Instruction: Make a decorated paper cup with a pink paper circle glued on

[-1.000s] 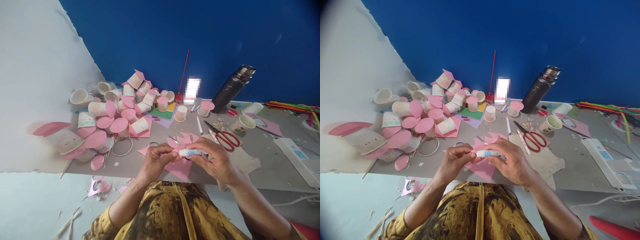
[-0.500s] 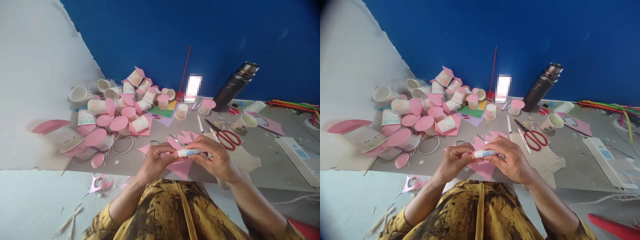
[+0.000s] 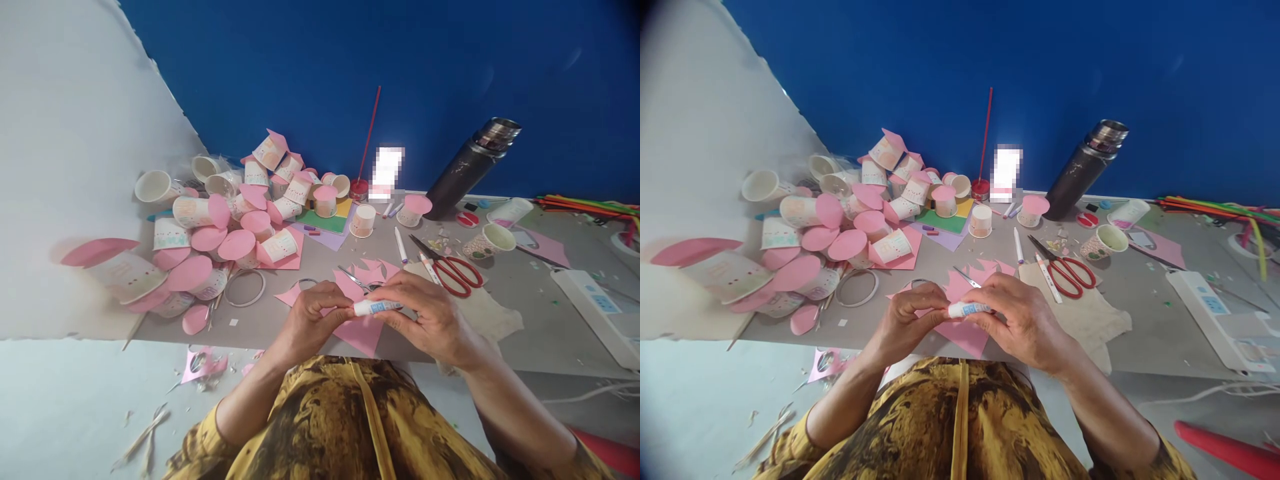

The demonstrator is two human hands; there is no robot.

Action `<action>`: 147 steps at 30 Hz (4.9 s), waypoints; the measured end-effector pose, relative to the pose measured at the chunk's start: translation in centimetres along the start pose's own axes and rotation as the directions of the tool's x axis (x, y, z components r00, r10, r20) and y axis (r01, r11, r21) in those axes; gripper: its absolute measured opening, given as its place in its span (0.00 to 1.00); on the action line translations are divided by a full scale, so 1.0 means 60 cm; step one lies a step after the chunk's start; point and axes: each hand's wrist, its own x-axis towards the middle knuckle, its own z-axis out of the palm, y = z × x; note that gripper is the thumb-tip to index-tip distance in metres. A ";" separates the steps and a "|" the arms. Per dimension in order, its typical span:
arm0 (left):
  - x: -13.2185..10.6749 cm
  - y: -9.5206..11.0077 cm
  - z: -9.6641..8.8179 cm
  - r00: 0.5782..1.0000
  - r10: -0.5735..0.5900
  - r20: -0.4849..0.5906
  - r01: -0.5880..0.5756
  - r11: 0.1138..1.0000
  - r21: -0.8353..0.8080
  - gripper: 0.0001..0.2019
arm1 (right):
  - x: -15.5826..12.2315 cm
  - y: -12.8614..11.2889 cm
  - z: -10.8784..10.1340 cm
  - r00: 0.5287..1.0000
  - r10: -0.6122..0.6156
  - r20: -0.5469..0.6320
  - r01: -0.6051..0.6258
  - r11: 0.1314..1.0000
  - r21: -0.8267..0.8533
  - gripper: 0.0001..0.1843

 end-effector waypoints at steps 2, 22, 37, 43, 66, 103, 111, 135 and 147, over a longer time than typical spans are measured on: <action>-0.001 0.001 -0.002 1.000 0.022 -0.011 -0.021 0.998 0.062 0.10 | -0.001 0.000 0.000 1.000 0.016 0.011 -0.016 0.999 -0.032 0.12; 0.001 -0.007 0.005 0.995 -0.097 0.030 0.098 0.995 -0.015 0.10 | -0.001 -0.009 0.009 0.970 0.118 -0.214 -0.103 0.992 0.078 0.11; 0.006 -0.012 0.004 0.977 -0.212 -0.020 0.205 0.960 -0.191 0.11 | 0.001 0.023 0.054 0.742 0.660 0.120 -0.443 0.347 0.826 0.18; 0.004 -0.004 0.008 0.986 -0.168 0.000 0.168 0.985 -0.038 0.09 | 0.021 0.001 0.045 0.808 0.561 0.180 -0.553 0.618 0.559 0.19; 0.062 -0.012 0.014 0.923 -0.373 0.096 0.372 0.799 -0.473 0.16 | 0.032 0.046 0.009 0.809 0.514 0.285 -0.570 0.569 0.592 0.16; 0.191 -0.085 0.023 0.803 -0.570 0.172 0.494 0.475 -0.728 0.09 | 0.056 0.239 -0.030 0.561 0.778 -0.284 -0.406 0.557 0.725 0.29; 0.191 -0.091 0.024 0.793 -0.600 0.105 0.460 0.476 -0.750 0.07 | 0.032 0.321 -0.058 0.450 0.693 -0.563 -0.678 0.676 0.290 0.20; 0.190 -0.082 0.032 0.837 -0.545 0.042 0.367 0.504 -0.782 0.05 | 0.042 0.293 -0.056 0.468 0.592 -0.656 -0.835 0.540 -0.108 0.31; 0.180 -0.105 0.039 0.925 -0.333 0.184 0.348 0.549 -0.760 0.14 | 0.055 0.194 0.049 0.791 0.586 0.176 -0.430 0.329 0.841 0.25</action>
